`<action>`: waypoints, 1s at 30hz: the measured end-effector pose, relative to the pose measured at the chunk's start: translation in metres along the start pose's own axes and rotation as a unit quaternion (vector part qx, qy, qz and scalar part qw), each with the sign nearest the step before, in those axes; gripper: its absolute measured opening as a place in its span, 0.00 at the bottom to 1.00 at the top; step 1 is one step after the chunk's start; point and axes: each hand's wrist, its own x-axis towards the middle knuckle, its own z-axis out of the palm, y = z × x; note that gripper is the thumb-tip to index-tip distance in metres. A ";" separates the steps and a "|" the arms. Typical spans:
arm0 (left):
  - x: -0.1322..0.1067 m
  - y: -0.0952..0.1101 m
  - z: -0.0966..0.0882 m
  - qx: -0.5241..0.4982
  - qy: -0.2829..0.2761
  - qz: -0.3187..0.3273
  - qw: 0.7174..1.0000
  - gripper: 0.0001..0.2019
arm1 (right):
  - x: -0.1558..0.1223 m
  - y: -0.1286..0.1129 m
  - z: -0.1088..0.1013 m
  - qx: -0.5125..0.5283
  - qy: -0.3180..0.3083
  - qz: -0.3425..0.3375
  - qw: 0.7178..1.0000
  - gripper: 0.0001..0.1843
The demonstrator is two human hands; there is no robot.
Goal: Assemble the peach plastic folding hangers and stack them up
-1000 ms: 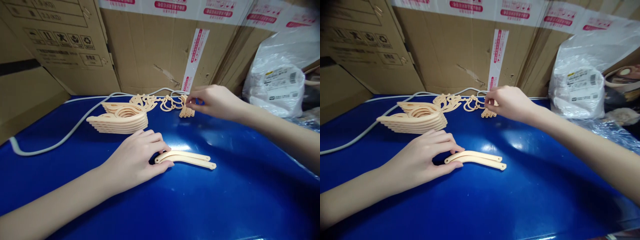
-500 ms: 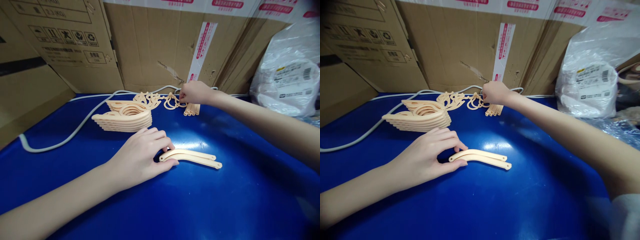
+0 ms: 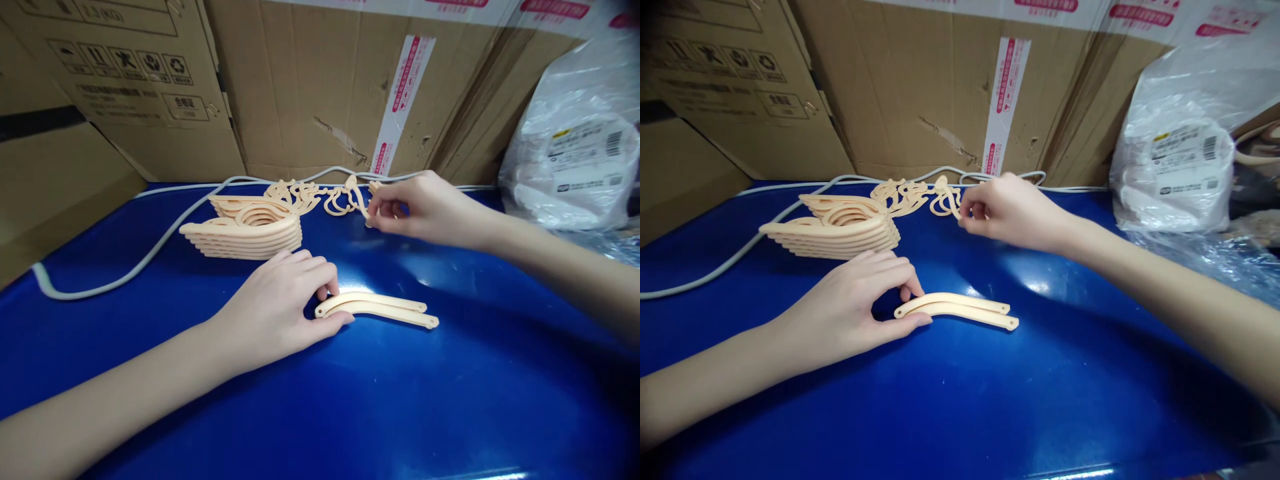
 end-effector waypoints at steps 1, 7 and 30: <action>0.000 0.000 0.000 0.000 0.000 -0.001 1.000 0.10 | -0.013 -0.005 0.000 0.013 -0.024 -0.008 1.000 0.08; 0.003 0.003 0.001 -0.003 -0.007 -0.014 1.000 0.10 | -0.064 -0.012 0.010 0.006 -0.077 0.064 0.995 0.09; 0.007 0.007 0.003 0.047 0.012 0.021 0.999 0.14 | -0.079 -0.011 0.026 -0.056 -0.038 0.108 0.992 0.14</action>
